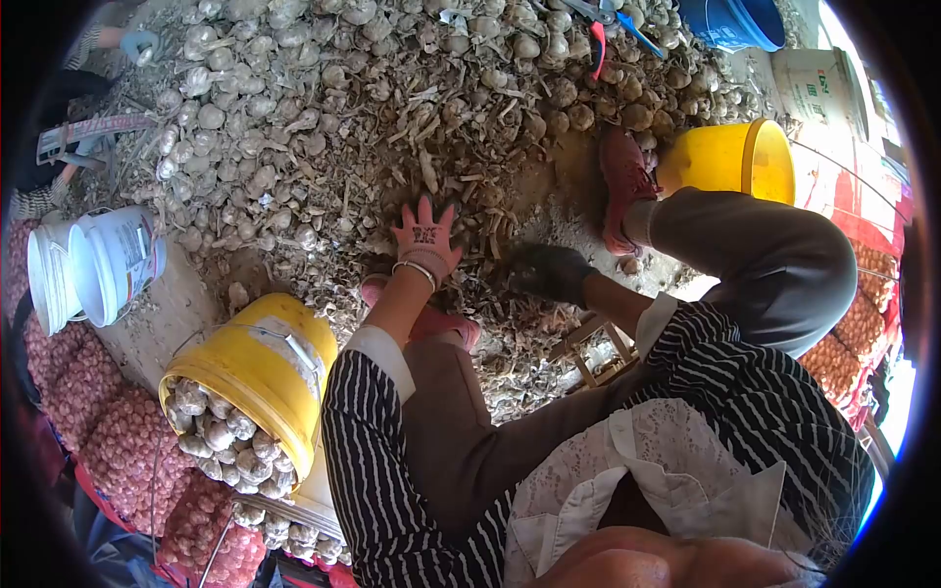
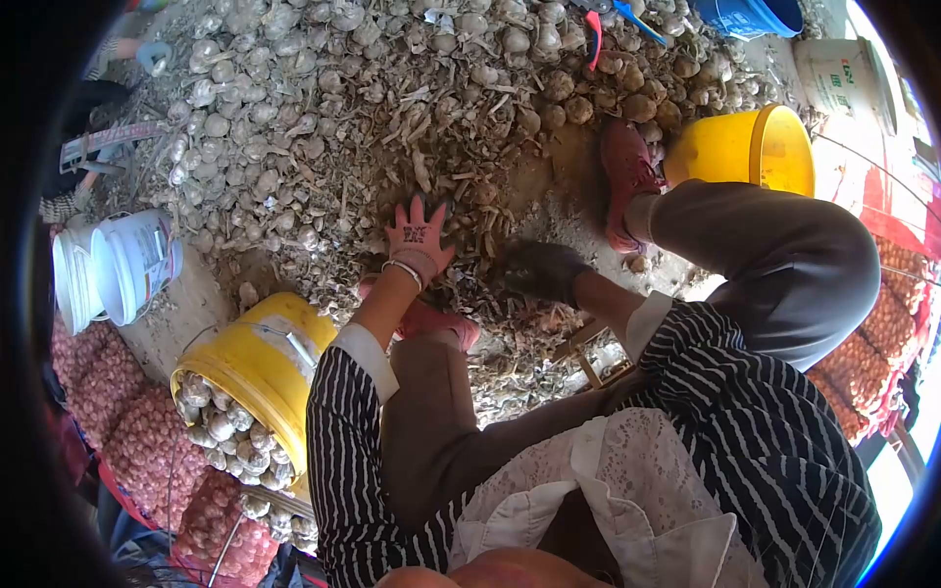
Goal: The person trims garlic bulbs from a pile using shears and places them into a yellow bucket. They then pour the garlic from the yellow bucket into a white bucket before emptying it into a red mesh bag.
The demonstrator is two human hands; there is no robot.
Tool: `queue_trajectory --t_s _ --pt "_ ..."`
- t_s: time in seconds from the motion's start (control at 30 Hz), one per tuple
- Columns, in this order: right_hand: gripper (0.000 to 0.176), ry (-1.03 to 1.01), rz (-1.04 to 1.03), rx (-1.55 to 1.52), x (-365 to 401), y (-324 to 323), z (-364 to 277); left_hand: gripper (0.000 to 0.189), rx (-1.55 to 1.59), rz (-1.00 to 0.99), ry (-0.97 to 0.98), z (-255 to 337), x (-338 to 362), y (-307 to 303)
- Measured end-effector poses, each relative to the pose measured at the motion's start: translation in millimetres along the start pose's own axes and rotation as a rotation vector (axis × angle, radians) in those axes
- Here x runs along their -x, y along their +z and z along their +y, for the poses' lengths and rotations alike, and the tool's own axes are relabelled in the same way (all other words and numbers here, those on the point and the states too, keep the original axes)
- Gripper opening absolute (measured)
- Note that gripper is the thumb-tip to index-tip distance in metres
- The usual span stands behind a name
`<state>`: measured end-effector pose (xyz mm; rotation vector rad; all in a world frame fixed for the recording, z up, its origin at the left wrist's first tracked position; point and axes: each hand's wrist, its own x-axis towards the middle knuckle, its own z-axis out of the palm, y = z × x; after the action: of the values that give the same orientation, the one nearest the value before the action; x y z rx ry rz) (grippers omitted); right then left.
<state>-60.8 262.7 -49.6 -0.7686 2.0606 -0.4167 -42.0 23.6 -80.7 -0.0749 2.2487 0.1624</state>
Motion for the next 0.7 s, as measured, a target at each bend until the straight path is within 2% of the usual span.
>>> queue_trajectory --t_s 0.03,0.1,0.13,0.2,0.23,0.3,0.37,0.4,0.47,0.5,0.57,0.6,0.67,0.7 --pt "0.055 0.016 0.003 -0.132 -10.0 -20.6 -0.3 0.079 0.085 -0.100 0.015 4.7 11.0 7.5" --pt "0.055 0.067 0.442 -0.082 -47.2 -39.5 13.3 0.080 0.177 -0.318 0.101 23.2 32.6 21.8" --pt "0.056 0.072 0.520 -0.063 -65.2 -61.1 10.4 0.080 0.185 -0.440 0.175 36.4 42.8 30.5" --pt "0.059 0.082 0.610 0.044 -105.6 -85.5 -0.9 0.081 0.040 -0.486 0.343 61.4 57.0 43.5" --pt "0.060 0.086 0.626 0.134 -126.3 -86.6 -8.6 0.081 0.039 -0.478 0.346 68.5 54.6 45.2" --pt "0.060 0.099 0.783 0.370 -158.5 -43.5 -33.4 0.081 0.102 -0.580 0.393 77.5 46.4 46.0" --pt "0.056 -0.070 0.457 0.166 -145.8 -52.0 -85.2 0.078 0.180 -0.574 0.363 70.8 30.0 58.2" --pt "0.056 -0.077 0.449 0.158 -143.8 -42.5 -91.5 0.077 0.211 -0.461 0.426 64.5 17.4 83.1" --pt "0.050 -0.403 0.489 -0.164 -141.1 -26.8 -99.6 0.073 0.322 -0.292 0.545 51.7 14.6 78.6" --pt "0.050 -0.404 0.483 -0.170 -136.5 -24.6 -94.2 0.073 0.326 -0.298 0.540 44.6 18.0 77.8" --pt "0.044 -0.261 0.406 -0.310 -113.1 -37.1 -71.9 0.062 0.350 -0.241 0.371 31.6 26.4 58.6" --pt "0.044 -0.264 0.401 -0.306 -106.1 -39.4 -59.8 0.062 0.357 -0.238 0.369 23.6 25.2 47.0" --pt "0.039 -0.141 0.365 0.065 -92.3 -40.5 -35.1 0.055 0.379 -0.388 0.441 7.1 17.7 21.9" --pt "0.039 -0.141 0.365 0.061 -90.5 -34.8 -23.2 0.055 0.377 -0.392 0.439 1.7 17.3 4.9"
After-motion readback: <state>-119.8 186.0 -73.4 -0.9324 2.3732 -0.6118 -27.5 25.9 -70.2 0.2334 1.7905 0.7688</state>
